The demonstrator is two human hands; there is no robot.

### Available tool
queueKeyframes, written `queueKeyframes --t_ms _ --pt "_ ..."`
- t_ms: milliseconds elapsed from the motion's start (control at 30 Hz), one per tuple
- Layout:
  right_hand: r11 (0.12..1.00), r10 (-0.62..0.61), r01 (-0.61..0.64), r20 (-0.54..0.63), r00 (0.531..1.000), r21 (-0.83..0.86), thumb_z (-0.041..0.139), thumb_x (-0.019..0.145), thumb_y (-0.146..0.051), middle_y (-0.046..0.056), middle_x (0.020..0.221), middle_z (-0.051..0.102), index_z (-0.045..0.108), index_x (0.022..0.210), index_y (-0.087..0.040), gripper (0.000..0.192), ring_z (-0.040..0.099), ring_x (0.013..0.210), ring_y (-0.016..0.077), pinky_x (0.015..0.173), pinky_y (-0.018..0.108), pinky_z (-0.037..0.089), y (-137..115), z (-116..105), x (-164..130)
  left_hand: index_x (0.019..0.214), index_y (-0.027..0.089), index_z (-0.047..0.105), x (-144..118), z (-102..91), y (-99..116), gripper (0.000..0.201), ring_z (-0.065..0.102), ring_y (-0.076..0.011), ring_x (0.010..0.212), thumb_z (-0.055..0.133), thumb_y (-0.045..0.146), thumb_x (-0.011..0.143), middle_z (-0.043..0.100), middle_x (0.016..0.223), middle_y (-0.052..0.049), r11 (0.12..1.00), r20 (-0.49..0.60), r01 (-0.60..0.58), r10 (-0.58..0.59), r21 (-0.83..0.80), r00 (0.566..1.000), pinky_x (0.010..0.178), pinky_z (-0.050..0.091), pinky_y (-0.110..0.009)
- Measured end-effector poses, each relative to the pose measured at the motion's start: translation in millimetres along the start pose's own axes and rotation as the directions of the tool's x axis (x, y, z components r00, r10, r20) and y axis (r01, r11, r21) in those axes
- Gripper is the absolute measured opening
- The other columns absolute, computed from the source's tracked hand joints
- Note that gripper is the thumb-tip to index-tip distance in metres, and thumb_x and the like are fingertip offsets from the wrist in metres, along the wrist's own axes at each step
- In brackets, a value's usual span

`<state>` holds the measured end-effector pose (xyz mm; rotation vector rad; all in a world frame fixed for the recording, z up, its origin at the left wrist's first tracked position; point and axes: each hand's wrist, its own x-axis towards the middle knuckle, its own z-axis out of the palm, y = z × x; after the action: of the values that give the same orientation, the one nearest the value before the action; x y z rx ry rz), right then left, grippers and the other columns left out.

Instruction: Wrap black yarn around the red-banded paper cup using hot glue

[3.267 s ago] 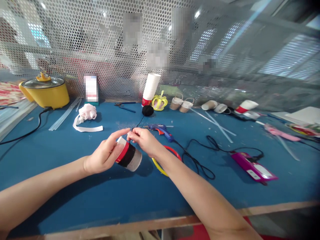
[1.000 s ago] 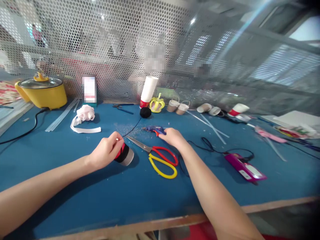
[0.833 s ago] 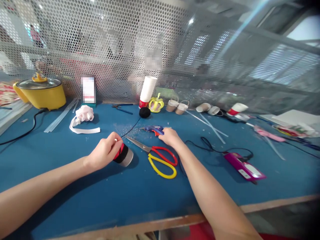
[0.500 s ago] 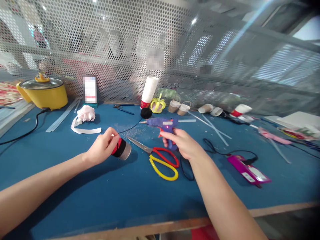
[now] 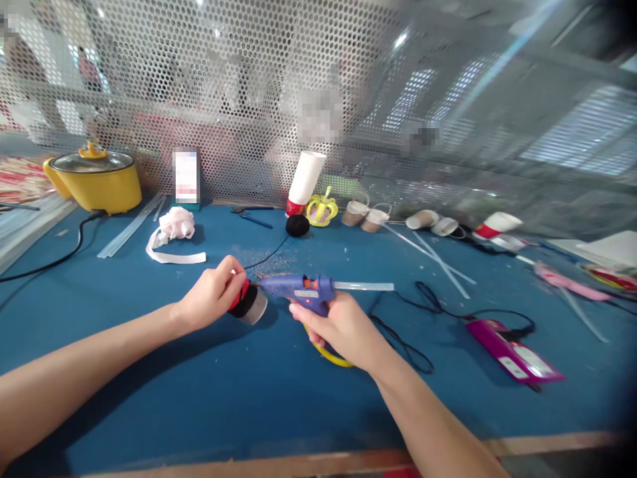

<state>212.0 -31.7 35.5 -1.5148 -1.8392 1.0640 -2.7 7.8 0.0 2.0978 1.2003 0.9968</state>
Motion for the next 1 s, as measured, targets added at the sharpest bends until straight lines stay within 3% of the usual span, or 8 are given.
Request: queueKeyframes --t_ms 300,500,1000 --pt "0.98 -0.09 0.078 -0.06 0.994 -0.184 0.051 0.08 -0.034 -0.006 0.039 0.048 0.057 0.072 -0.018 0.019 0.051 0.038 0.0118 0.042 0.022 0.041 -5 7 -8 0.077 0.018 0.041 2 0.0 0 0.016 0.047 -0.0092 0.047 0.035 0.03 0.086 0.051 0.053 0.005 0.999 0.015 0.033 -0.033 -0.024 0.999 0.047 0.036 -0.02" --pt "0.93 -0.196 0.162 -0.073 0.978 -0.331 0.053 0.078 -0.036 -0.001 0.05 0.058 0.062 0.074 -0.022 0.018 0.061 0.057 0.0187 0.055 0.027 0.045 -1 8 -11 0.078 0.019 0.042 3 -0.1 1 0.015 0.049 -0.0098 0.049 0.035 0.03 0.087 0.053 0.057 0.004 0.999 0.006 0.033 -0.033 -0.011 0.999 0.048 0.037 -0.021" --pt "0.898 -0.265 0.218 -0.074 0.961 -0.382 0.054 0.079 -0.037 0.002 0.062 0.063 0.063 0.083 -0.023 0.017 0.063 0.069 0.0212 0.061 0.029 0.047 0 8 -13 0.076 0.019 0.04 3 -0.3 2 0.015 0.048 -0.0096 0.047 0.035 0.028 0.087 0.054 0.055 0.003 0.999 0.01 0.041 -0.041 0.001 0.999 0.047 0.036 -0.02"
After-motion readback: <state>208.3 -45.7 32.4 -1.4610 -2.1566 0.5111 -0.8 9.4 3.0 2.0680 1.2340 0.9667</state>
